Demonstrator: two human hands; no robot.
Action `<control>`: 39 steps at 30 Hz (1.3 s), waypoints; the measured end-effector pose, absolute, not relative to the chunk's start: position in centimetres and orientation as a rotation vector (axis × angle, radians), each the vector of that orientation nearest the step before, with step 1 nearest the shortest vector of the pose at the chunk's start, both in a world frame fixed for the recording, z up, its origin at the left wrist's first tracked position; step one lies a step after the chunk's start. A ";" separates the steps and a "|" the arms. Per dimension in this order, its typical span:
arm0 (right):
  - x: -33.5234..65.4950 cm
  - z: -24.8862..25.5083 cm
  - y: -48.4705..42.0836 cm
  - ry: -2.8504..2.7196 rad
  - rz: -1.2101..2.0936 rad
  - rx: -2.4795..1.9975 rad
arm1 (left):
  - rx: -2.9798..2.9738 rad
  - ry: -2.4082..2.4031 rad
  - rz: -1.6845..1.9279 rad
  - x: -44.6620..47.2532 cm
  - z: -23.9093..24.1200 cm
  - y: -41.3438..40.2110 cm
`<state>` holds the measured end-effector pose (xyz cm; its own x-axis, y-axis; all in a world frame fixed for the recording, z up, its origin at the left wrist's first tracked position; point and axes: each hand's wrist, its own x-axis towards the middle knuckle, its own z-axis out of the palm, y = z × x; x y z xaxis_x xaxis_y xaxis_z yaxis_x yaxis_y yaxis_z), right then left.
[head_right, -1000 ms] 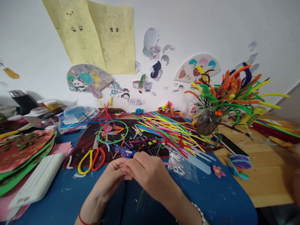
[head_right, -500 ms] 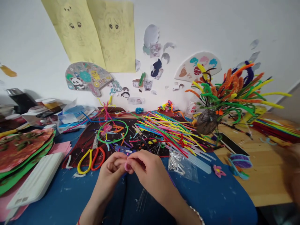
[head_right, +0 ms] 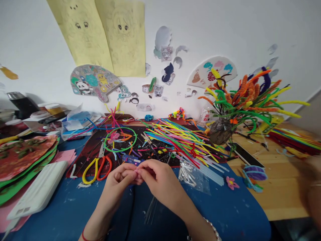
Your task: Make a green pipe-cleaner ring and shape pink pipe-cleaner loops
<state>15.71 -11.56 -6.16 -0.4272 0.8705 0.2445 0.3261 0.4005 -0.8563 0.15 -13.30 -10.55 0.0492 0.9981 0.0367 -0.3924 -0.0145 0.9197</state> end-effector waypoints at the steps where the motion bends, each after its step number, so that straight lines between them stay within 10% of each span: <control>1: 15.8 -6.1 -11.5 -1.937 1.038 -1.002 | 0.955 0.850 1.351 0.1 -10.6 -13.3; 39: 16.4 -4.8 -10.5 -2.333 0.649 -0.953 | 0.904 0.788 1.119 -0.7 -10.9 -13.0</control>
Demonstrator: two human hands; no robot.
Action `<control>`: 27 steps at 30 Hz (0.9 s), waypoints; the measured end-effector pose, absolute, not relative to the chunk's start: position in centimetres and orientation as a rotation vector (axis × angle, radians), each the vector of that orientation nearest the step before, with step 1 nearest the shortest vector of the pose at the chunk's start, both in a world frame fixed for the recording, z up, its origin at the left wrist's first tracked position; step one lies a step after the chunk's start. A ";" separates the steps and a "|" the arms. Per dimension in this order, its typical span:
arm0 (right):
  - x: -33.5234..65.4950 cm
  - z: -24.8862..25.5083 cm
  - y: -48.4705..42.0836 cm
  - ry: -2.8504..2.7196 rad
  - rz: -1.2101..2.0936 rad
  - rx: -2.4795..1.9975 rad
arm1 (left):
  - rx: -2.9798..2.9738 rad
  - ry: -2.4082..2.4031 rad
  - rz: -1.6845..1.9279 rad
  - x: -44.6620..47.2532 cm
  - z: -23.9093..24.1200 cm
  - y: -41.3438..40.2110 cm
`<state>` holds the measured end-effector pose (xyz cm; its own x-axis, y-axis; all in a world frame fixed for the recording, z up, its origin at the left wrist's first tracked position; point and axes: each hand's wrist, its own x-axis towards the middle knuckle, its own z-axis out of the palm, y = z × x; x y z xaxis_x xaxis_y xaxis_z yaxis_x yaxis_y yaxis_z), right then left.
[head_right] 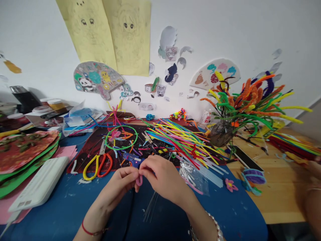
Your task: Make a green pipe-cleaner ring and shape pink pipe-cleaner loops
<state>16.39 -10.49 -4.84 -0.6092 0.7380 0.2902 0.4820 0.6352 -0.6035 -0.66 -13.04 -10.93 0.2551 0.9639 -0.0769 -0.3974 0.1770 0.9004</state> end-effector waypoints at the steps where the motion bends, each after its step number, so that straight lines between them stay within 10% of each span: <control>1: 16.4 -4.7 -10.4 -2.337 0.633 -0.934 | 0.877 0.763 1.099 -0.7 -10.9 -13.0; 27: 15.8 -5.0 -12.0 -1.921 0.687 -1.268 | 1.159 1.065 1.548 0.9 -11.1 -13.6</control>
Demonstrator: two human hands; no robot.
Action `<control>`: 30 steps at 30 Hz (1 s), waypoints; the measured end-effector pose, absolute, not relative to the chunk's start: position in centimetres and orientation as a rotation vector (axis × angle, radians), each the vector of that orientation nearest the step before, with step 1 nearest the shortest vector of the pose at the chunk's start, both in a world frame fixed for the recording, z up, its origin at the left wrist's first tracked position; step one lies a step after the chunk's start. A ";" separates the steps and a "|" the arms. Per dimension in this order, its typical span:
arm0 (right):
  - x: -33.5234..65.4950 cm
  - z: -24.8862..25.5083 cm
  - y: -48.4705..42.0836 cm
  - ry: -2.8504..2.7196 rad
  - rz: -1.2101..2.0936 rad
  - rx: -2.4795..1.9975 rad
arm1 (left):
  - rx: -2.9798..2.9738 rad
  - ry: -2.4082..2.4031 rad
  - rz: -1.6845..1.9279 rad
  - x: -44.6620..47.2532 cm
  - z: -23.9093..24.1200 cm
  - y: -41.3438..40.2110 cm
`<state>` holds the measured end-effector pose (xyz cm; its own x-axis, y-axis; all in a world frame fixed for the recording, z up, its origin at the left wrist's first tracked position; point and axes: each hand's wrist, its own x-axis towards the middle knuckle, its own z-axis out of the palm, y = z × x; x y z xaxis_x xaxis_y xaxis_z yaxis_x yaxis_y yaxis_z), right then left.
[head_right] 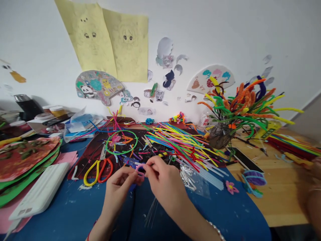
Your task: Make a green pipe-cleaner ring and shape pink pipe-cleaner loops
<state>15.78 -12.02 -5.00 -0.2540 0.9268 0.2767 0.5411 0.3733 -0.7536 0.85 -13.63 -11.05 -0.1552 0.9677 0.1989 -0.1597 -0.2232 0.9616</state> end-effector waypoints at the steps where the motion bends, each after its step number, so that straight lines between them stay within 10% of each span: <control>1: 15.4 -5.3 -12.1 -1.852 0.805 -1.235 | 1.157 1.100 1.571 0.9 -11.1 -13.6; 30: 14.6 -5.2 -11.1 -1.335 1.855 -0.985 | 1.533 1.238 1.595 0.2 -11.4 -14.2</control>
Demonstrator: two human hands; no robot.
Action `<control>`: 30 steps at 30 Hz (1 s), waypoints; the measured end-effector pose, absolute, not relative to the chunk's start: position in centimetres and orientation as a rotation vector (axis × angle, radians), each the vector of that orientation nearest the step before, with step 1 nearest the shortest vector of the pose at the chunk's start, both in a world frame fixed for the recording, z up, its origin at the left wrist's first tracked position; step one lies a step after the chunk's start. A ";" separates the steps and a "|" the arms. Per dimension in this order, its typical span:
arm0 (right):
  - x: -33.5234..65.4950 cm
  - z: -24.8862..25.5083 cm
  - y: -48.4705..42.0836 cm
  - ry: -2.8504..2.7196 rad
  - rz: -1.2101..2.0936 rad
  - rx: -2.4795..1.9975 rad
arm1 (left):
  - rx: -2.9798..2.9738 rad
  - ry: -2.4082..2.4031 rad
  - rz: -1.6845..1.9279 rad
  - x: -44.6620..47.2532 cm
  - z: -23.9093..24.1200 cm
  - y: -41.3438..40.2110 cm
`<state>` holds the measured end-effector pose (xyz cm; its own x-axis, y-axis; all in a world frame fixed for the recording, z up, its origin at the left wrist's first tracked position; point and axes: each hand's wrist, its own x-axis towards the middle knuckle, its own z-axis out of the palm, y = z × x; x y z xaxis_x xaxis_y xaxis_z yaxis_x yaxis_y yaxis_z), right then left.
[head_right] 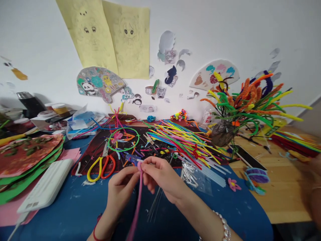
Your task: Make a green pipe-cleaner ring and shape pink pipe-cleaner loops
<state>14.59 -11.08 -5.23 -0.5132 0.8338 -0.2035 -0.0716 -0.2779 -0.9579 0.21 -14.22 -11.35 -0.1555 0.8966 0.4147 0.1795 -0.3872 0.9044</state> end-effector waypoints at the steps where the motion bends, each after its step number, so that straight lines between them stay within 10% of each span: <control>1: 14.5 -5.5 -11.1 -1.326 1.806 -1.001 | 1.528 1.241 1.605 0.3 -11.4 -14.2; 21: 12.5 -8.5 -12.3 -1.480 1.022 -0.985 | 1.097 1.033 1.621 0.0 -11.4 -13.6; 30: 13.9 -8.5 -11.7 -1.352 1.516 -0.931 | 1.111 0.984 1.654 0.3 -11.5 -13.3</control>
<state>13.88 -11.68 -8.51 -0.3356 0.9418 0.0199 -0.1272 -0.0244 -0.9916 0.27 -13.32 -11.47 -0.2046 0.9475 0.2457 -0.2362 -0.2914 0.9270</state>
